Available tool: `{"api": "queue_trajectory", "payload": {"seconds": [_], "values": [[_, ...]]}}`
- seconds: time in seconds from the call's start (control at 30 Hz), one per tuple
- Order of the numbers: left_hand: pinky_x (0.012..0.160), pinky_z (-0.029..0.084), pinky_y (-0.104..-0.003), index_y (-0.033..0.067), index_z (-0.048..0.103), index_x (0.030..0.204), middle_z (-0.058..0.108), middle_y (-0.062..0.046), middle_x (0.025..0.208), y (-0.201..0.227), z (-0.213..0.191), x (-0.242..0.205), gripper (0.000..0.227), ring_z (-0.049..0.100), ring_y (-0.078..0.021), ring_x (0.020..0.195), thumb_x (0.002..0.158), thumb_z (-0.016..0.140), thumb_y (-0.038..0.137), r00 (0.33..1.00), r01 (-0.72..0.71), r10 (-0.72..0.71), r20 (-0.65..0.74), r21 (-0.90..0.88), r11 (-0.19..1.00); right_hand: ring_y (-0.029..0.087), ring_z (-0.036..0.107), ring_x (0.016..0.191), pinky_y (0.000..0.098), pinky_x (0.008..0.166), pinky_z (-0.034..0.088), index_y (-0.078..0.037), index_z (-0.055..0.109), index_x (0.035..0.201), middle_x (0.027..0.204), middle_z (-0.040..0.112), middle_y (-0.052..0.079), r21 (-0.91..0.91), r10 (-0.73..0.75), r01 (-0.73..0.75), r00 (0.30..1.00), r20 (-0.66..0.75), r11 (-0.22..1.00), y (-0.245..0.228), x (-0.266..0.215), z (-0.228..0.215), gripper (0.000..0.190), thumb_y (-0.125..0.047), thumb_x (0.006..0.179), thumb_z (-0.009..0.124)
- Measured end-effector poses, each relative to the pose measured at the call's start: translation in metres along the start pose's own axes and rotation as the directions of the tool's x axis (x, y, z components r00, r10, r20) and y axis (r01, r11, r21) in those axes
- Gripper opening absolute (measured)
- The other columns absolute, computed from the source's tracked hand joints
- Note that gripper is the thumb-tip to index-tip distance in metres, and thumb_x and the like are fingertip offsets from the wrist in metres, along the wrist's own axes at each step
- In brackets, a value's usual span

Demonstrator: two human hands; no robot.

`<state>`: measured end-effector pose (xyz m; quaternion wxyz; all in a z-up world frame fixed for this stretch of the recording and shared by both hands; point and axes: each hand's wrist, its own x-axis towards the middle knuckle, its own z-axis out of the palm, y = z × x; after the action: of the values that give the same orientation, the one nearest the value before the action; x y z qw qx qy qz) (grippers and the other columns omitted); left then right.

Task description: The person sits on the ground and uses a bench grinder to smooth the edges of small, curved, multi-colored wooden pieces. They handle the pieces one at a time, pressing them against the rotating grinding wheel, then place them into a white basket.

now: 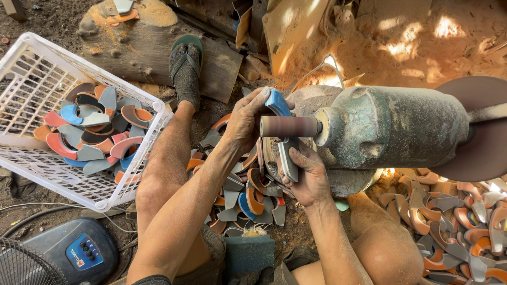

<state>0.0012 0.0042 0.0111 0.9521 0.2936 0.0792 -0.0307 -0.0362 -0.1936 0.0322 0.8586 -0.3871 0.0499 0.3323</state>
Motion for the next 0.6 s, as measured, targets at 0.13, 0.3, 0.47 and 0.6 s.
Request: {"api": "queue_trajectory", "payload": {"seconds": [0.13,0.3,0.47,0.6], "values": [[0.084,0.066,-0.048,0.0008,0.059,0.122,0.073,-0.026,0.110,0.0030,0.0022,-0.0002,0.038,0.076,-0.0336,0.096,0.101,0.064,0.031,1.000,-0.028,0.027,0.010,0.004,1.000,0.015,0.061,0.059,0.0231,0.044,0.049,0.005,0.056,0.127,0.082,0.062,0.012,0.045,0.005,-0.008,0.998,0.056,0.999,-0.0026,0.0046,-0.0018,0.039,-0.017,0.099,0.071],[0.084,0.067,-0.048,0.0011,0.059,0.122,0.073,-0.025,0.109,0.0025,0.0025,-0.0005,0.037,0.076,-0.0340,0.095,0.101,0.064,0.031,0.999,-0.039,0.039,0.007,0.001,0.999,0.015,0.061,0.060,0.0227,0.045,0.049,0.003,0.056,0.126,0.083,0.063,0.012,0.039,0.025,-0.024,1.000,-0.018,0.999,-0.0017,0.0059,-0.0042,0.039,-0.018,0.097,0.070],[0.083,0.067,-0.047,0.0011,0.059,0.124,0.074,-0.025,0.111,0.0017,0.0032,0.0034,0.041,0.076,-0.0323,0.095,0.100,0.065,0.034,0.999,-0.042,0.042,0.020,0.015,0.999,0.015,0.061,0.062,0.0230,0.047,0.051,0.006,0.055,0.131,0.081,0.061,0.011,0.045,-0.014,0.011,0.997,0.072,0.999,-0.0019,0.0034,-0.0025,0.039,-0.018,0.104,0.070],[0.078,0.066,-0.044,0.0015,0.059,0.124,0.074,-0.025,0.108,-0.0010,0.0029,0.0044,0.044,0.076,-0.0290,0.091,0.099,0.065,0.038,1.000,-0.014,0.012,0.019,0.061,0.998,0.014,0.064,0.059,0.0224,0.046,0.053,0.001,0.054,0.133,0.085,0.065,0.013,-0.010,-0.003,0.003,1.000,0.023,1.000,-0.0009,-0.0019,0.0024,0.043,-0.020,0.099,0.068]]}}
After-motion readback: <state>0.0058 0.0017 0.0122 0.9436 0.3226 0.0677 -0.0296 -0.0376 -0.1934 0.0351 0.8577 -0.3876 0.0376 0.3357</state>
